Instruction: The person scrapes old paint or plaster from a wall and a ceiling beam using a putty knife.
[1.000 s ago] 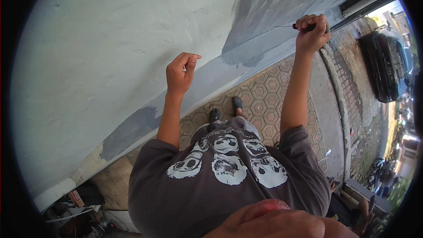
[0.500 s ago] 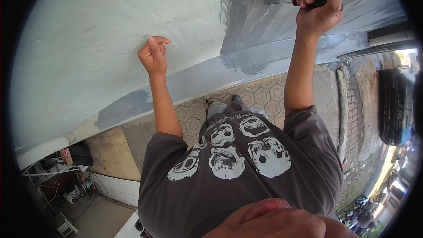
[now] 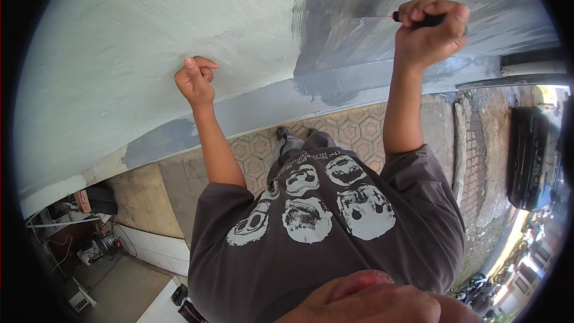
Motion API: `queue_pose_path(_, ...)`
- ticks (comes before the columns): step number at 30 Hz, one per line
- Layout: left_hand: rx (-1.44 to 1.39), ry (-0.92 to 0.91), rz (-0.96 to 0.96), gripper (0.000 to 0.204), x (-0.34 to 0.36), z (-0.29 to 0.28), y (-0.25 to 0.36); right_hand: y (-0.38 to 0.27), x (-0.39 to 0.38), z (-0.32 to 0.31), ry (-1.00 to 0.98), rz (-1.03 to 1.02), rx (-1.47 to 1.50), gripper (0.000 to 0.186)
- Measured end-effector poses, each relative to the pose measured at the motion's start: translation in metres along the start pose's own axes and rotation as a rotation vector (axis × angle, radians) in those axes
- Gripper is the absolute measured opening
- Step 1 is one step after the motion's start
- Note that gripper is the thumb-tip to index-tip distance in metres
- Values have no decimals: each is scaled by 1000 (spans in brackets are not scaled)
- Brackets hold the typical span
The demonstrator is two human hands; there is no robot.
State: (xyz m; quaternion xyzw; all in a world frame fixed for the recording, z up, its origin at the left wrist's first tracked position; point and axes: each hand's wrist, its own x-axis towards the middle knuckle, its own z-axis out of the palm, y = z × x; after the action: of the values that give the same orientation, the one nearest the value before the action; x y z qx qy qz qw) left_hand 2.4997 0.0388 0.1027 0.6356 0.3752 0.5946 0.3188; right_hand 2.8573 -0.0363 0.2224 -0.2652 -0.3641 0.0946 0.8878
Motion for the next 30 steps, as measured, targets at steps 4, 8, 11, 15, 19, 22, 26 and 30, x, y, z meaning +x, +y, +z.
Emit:
queue_pose_path(4, 1, -1, -23, 71, -2, 0, 2, 1, 1, -2, -71, 75, -95, 52)
queue_pose_path(8, -4, -10, -22, 72, -1, 0, 1, 5, -3, -3, 0, -32, 32, 52)
queue_pose_path(11, -2, 3, -46, 73, 0, -1, 3, 7, -3, -6, -57, 19, -66, 52)
queue_pose_path(15, 3, 6, -18, 74, -1, 1, 5, 10, -4, -8, -64, 7, -15, 53)
queue_pose_path(19, -9, 5, -49, 75, 0, 1, 6, -3, 1, -7, -60, 60, -105, 52)
queue_pose_path(22, -16, -12, -57, 75, 0, -2, 6, -31, 13, -19, -267, 179, 176, 50)
queue_pose_path(26, -23, -21, -102, 76, -3, -1, 7, -65, 48, -62, -444, 372, 1334, 35)
queue_pose_path(30, -7, -22, -95, 77, 1, 1, 10, -61, 52, -106, -294, 338, 1611, 31)
